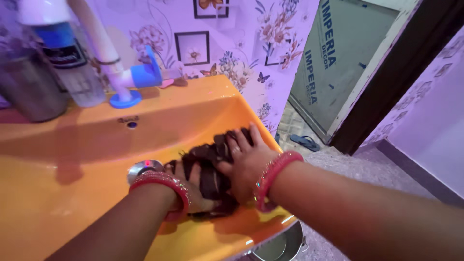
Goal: The person washes a dark cloth in a sink by rubbing and wringing it by hand under a faucet.
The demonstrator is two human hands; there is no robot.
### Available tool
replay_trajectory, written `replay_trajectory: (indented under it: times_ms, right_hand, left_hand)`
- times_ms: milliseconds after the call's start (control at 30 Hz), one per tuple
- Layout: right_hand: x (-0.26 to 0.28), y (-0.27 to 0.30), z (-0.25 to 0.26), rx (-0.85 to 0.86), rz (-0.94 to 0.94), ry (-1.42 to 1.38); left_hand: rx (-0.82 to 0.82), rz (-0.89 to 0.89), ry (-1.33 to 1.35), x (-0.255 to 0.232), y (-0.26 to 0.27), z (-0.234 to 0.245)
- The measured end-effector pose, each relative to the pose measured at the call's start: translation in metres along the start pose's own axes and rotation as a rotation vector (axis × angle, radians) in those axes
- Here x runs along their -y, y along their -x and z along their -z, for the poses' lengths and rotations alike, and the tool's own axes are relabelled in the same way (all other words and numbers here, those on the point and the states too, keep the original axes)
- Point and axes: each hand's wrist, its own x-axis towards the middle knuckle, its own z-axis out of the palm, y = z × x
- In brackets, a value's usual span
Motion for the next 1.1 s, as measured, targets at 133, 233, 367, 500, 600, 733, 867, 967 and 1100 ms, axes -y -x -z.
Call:
replay_trajectory:
  times_ms: [133, 233, 367, 500, 600, 733, 867, 967, 1100]
  right_hand:
    - [0.046, 0.028, 0.009, 0.040, -0.057, -0.174]
    - [0.096, 0.026, 0.040, 0.083, -0.025, -0.286]
    - [0.190, 0.001, 0.088, 0.095, 0.107, -0.431]
    - [0.255, -0.029, 0.118, 0.113, 0.207, -0.508]
    - [0.261, -0.053, 0.129, 0.103, 0.218, -0.513]
    - [0.230, -0.078, 0.136, 0.108, 0.118, -0.470]
    - [0.203, -0.100, 0.124, 0.026, 0.128, -0.346]
    - [0.176, -0.106, 0.100, -0.045, 0.196, -0.191]
    - [0.128, -0.109, 0.074, -0.078, 0.186, -0.051]
  left_hand:
    - [0.111, -0.213, -0.123, 0.036, 0.012, -0.032]
    - [0.138, -0.246, -0.211, 0.111, 0.030, -0.050]
    - [0.106, -0.024, -0.437, 0.236, 0.084, -0.061]
    - [0.076, 0.177, -0.630, 0.280, 0.129, -0.041]
    - [0.058, 0.224, -0.629, 0.272, 0.142, -0.011]
    - [-0.009, 0.287, -0.535, 0.251, 0.135, 0.010]
    - [-0.030, 0.411, -0.336, 0.232, 0.101, 0.007]
    - [-0.044, 0.404, -0.236, 0.212, 0.079, -0.004]
    - [-0.062, 0.351, -0.035, 0.168, 0.050, -0.011]
